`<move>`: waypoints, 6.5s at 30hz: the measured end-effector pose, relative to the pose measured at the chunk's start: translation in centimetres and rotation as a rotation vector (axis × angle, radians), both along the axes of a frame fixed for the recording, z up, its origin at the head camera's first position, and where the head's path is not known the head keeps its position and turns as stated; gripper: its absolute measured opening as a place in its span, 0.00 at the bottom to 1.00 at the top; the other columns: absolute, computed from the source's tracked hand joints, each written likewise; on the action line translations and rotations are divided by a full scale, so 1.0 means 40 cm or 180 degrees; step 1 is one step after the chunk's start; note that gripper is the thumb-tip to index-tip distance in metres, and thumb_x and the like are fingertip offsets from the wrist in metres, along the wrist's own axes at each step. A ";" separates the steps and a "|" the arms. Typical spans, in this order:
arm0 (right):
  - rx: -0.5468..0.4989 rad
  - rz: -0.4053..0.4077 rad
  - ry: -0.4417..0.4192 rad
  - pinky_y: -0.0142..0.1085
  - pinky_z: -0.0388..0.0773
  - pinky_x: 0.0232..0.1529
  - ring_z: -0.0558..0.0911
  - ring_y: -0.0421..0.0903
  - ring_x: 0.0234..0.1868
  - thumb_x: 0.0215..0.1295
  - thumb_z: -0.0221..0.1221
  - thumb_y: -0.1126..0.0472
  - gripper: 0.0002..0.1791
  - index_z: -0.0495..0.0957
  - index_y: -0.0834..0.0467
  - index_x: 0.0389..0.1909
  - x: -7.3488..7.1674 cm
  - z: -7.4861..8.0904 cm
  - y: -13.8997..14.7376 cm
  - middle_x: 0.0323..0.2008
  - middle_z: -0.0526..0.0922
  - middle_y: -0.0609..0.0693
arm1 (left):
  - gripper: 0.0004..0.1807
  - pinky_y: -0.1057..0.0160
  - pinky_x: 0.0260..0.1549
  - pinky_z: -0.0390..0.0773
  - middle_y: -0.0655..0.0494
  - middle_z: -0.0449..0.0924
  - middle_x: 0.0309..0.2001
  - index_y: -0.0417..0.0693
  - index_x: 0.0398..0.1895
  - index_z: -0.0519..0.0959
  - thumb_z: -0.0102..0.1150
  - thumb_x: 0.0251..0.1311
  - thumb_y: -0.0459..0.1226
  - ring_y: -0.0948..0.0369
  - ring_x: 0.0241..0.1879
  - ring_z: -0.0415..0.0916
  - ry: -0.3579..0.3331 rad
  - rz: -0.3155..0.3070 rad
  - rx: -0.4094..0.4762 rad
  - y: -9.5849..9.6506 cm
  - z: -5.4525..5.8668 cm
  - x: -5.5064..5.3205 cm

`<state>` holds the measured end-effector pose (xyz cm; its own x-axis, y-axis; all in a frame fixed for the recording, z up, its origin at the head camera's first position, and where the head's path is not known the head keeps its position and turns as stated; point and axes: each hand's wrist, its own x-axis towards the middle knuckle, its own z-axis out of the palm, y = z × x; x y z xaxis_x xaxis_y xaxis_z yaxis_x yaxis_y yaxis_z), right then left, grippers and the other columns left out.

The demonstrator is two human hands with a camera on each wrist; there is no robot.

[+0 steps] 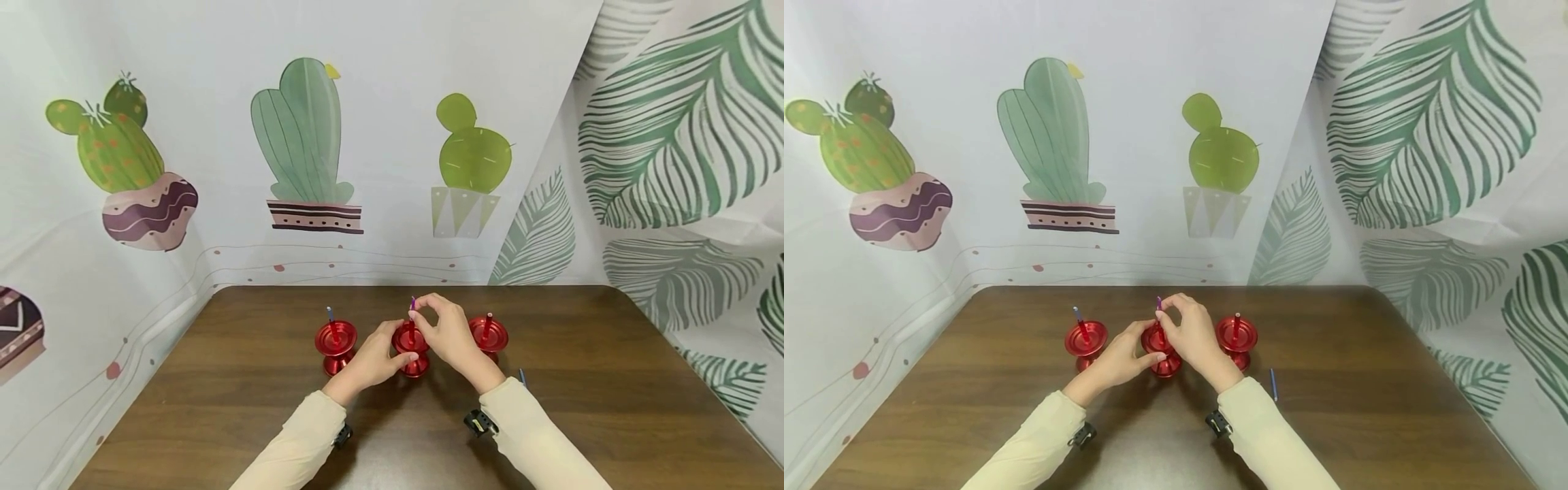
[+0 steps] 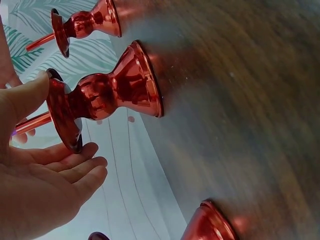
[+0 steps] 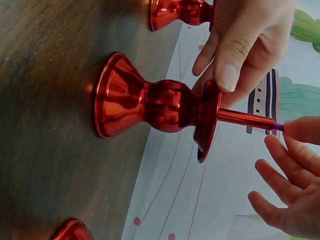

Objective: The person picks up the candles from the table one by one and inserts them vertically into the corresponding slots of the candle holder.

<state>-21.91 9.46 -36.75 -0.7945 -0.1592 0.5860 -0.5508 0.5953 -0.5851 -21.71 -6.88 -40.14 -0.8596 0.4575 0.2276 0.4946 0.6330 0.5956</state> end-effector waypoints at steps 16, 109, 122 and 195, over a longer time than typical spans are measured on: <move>0.0370 0.0378 -0.0376 0.48 0.62 0.57 0.64 0.46 0.60 0.62 0.51 0.50 0.27 0.62 0.53 0.61 0.049 0.042 0.062 0.59 0.66 0.48 | 0.39 0.52 0.57 0.60 0.48 0.57 0.62 0.43 0.65 0.54 0.55 0.54 0.51 0.54 0.63 0.54 0.0281 0.0269 0.0342 0.005 0.018 0.024; 0.1858 -0.0164 -0.1059 0.54 0.70 0.44 0.77 0.64 0.37 0.46 0.63 0.71 0.12 0.68 0.59 0.19 0.152 -0.140 0.377 0.22 0.71 0.50 | 0.43 0.63 0.56 0.63 0.52 0.60 0.61 0.42 0.64 0.56 0.54 0.50 0.57 0.59 0.60 0.59 -0.0252 0.0367 -0.0436 0.350 -0.004 -0.005; 0.2135 -0.0335 -0.0793 0.66 0.62 0.43 0.72 0.70 0.44 0.42 0.65 0.68 0.17 0.65 0.52 0.13 0.155 -0.134 0.375 0.27 0.76 0.50 | 0.43 0.63 0.55 0.64 0.50 0.62 0.60 0.41 0.63 0.57 0.55 0.50 0.56 0.58 0.58 0.61 -0.0197 0.0338 -0.0387 0.350 -0.008 0.000; -0.0781 0.0040 -0.0023 0.21 0.66 0.47 0.71 0.39 0.50 0.59 0.52 0.70 0.03 0.70 0.63 0.34 0.002 -0.093 0.263 0.49 0.73 0.56 | 0.41 0.63 0.53 0.67 0.49 0.65 0.56 0.39 0.61 0.59 0.57 0.50 0.54 0.58 0.54 0.65 -0.0027 0.0338 -0.0413 0.343 -0.010 -0.001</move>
<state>-21.81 19.99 -40.49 -0.7977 -0.0228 0.6026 -0.5525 0.4280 -0.7152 -21.76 6.83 -40.54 -0.9062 0.3891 0.1653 0.4163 0.7532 0.5094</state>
